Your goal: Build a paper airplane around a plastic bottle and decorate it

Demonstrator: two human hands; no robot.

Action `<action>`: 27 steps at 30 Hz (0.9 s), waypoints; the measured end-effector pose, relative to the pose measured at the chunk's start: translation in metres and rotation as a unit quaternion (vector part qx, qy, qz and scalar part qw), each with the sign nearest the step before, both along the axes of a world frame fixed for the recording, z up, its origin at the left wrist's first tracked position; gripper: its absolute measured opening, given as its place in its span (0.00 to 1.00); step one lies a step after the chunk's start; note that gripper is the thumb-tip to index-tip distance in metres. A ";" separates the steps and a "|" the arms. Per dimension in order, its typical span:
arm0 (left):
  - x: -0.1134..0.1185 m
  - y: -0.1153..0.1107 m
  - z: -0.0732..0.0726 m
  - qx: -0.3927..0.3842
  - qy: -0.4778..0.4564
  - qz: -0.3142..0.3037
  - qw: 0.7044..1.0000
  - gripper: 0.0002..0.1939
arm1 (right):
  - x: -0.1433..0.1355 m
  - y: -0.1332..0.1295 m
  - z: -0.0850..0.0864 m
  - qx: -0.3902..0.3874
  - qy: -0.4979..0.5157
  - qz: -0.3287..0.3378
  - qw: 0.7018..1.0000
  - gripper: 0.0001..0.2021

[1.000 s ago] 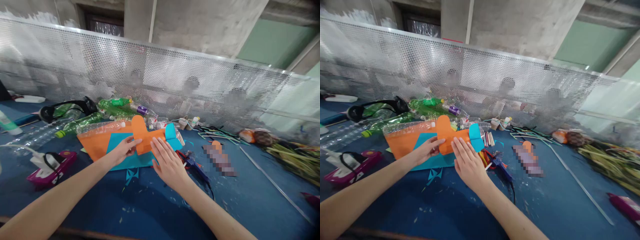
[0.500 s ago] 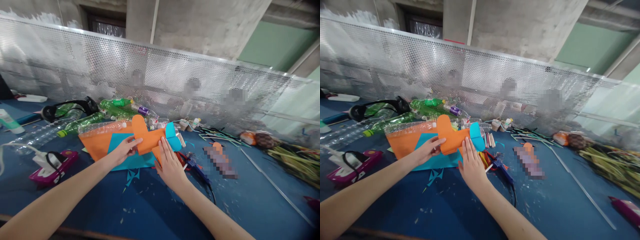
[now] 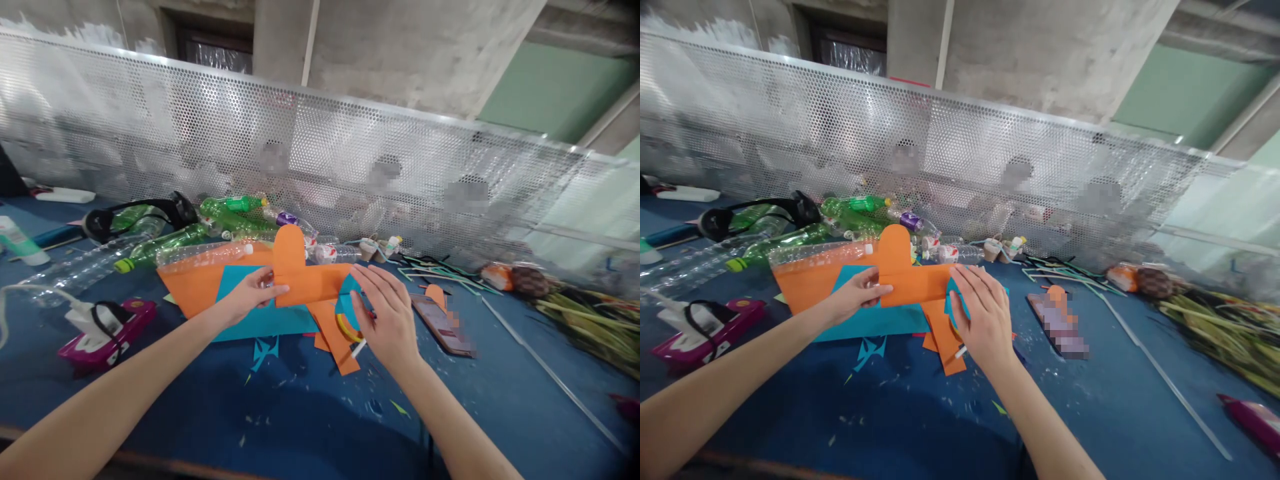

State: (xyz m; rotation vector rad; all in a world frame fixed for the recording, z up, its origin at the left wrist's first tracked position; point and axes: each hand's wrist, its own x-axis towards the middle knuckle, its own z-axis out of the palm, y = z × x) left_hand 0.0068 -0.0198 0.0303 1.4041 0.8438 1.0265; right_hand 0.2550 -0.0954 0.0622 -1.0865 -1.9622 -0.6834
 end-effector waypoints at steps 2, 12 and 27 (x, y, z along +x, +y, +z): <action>0.001 -0.004 0.002 0.008 0.001 -0.015 1.000 0.21 | 0.001 0.004 -0.001 -0.027 -0.040 -0.016 0.999 0.18; -0.001 0.002 -0.002 -0.094 -0.094 0.005 0.991 0.19 | 0.000 0.013 -0.012 -0.110 0.067 -0.013 0.992 0.22; -0.004 0.011 -0.012 -0.246 -0.142 -0.007 0.959 0.25 | 0.005 0.039 -0.058 -0.397 0.335 0.128 0.845 0.13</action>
